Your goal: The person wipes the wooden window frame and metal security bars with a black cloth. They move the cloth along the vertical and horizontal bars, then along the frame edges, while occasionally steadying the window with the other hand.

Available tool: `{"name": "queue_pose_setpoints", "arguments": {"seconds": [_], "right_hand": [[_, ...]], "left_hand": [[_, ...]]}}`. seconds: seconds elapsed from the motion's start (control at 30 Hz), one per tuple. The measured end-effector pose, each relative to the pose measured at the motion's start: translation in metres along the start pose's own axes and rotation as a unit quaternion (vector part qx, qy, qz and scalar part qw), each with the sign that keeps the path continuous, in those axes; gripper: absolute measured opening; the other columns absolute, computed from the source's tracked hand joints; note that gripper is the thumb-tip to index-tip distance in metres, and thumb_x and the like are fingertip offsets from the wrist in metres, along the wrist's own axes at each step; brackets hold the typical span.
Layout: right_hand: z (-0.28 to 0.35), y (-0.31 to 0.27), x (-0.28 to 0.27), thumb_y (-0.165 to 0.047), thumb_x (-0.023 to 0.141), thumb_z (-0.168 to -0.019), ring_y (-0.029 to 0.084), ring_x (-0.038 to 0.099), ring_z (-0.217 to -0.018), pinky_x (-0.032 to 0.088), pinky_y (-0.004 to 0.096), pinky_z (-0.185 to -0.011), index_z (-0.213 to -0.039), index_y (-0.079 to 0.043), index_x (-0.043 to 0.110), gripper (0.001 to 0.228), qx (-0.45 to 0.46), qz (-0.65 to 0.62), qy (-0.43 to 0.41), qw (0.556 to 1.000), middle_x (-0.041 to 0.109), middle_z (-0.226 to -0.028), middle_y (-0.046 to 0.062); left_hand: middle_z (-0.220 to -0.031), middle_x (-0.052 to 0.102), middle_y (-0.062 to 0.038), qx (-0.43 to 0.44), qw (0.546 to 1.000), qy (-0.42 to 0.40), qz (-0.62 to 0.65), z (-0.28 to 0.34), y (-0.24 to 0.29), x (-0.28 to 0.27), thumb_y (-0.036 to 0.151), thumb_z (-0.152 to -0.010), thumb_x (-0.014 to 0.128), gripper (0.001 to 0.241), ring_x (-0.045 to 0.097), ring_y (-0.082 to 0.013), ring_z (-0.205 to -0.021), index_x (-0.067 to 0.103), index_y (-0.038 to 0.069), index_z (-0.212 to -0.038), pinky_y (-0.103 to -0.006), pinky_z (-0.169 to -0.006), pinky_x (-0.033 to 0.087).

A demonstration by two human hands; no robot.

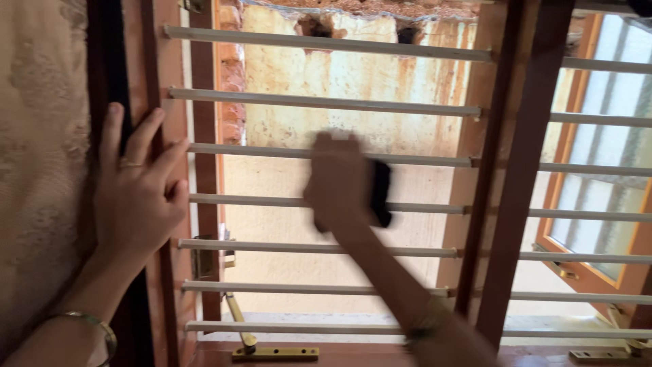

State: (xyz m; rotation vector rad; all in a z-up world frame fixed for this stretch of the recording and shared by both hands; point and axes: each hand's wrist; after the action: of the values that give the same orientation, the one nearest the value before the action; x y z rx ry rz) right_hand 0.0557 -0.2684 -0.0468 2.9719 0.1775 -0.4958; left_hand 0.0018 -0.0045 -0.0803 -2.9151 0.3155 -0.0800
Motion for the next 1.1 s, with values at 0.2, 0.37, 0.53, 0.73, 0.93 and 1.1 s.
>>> {"name": "queue_pose_setpoints", "arguments": {"seconds": [0.2,0.37,0.53,0.73,0.93,1.1], "right_hand": [[-0.025,-0.15,0.019,-0.043,0.079,-0.061,0.032,0.061,-0.112,0.051,0.043,-0.097,-0.114,-0.004,0.063,0.068,-0.123,-0.008,0.113,0.986,0.064,-0.113,0.015],[-0.033,-0.118,0.007,-0.026,0.074,-0.086,0.036,0.064,-0.106,0.051,0.05,-0.092,-0.117,-0.002,0.063,0.04,-0.185,-0.13,0.046,0.973,0.066,-0.114,0.017],[0.002,0.015,-0.04,-0.014,0.074,-0.078,0.034,0.064,-0.102,0.051,0.047,-0.092,-0.104,-0.004,0.062,0.03,-0.081,-0.041,-0.069,0.994,0.069,-0.102,0.016],[0.048,0.132,-0.081,-0.009,0.076,-0.078,0.035,0.057,-0.122,0.048,0.048,-0.105,-0.124,-0.002,0.06,0.049,-0.092,0.056,0.061,0.992,0.064,-0.119,0.017],[0.099,0.125,-0.072,0.0,0.075,-0.077,0.046,0.049,-0.135,0.049,0.048,-0.11,-0.141,0.009,0.049,0.069,-0.104,-0.003,0.167,0.98,0.057,-0.136,0.028],[0.114,0.052,-0.04,0.009,0.065,-0.073,0.043,0.057,-0.133,0.051,0.044,-0.105,-0.137,0.004,0.055,0.065,-0.138,-0.177,0.072,0.972,0.06,-0.139,0.028]], "left_hand": [[-0.16,0.053,-0.01,0.011,0.999,-0.001,-0.045,-0.002,-0.001,0.0,0.01,-0.086,0.074,0.047,0.031,-0.0401,-0.16,0.071,0.003,-0.132,-0.0481,-0.131,0.038],[-0.161,0.053,-0.011,0.015,1.0,-0.012,-0.025,0.002,-0.006,0.0,0.009,-0.084,0.076,0.048,0.029,-0.0417,-0.161,0.072,0.003,-0.131,-0.0499,-0.132,0.037],[-0.165,0.051,-0.012,0.007,0.999,-0.009,0.033,0.008,-0.009,0.0,0.007,-0.085,0.074,0.043,0.027,-0.0426,-0.164,0.072,0.003,-0.128,-0.0488,-0.13,0.042],[-0.166,0.048,-0.011,0.002,0.999,-0.031,-0.002,0.011,-0.013,0.004,0.01,-0.087,0.075,0.047,0.025,-0.0421,-0.163,0.071,0.004,-0.133,-0.0514,-0.133,0.037],[-0.168,0.041,-0.012,-0.003,0.999,-0.043,-0.011,0.045,0.002,0.003,0.02,-0.101,0.071,0.038,0.021,-0.0429,-0.162,0.067,0.003,-0.135,-0.0579,-0.131,0.03],[-0.169,0.041,-0.006,-0.017,0.997,-0.065,-0.026,0.056,0.001,0.002,0.02,-0.089,0.068,0.039,0.024,-0.0413,-0.161,0.068,0.007,-0.126,-0.0663,-0.126,0.029]]}}
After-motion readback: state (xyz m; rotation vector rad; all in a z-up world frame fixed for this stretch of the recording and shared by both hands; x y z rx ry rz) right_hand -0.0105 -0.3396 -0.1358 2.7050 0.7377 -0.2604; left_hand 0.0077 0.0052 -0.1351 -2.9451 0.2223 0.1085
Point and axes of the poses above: each hand's wrist, its own z-axis away from the middle knuckle, its own x-axis out of the palm, y = z × x
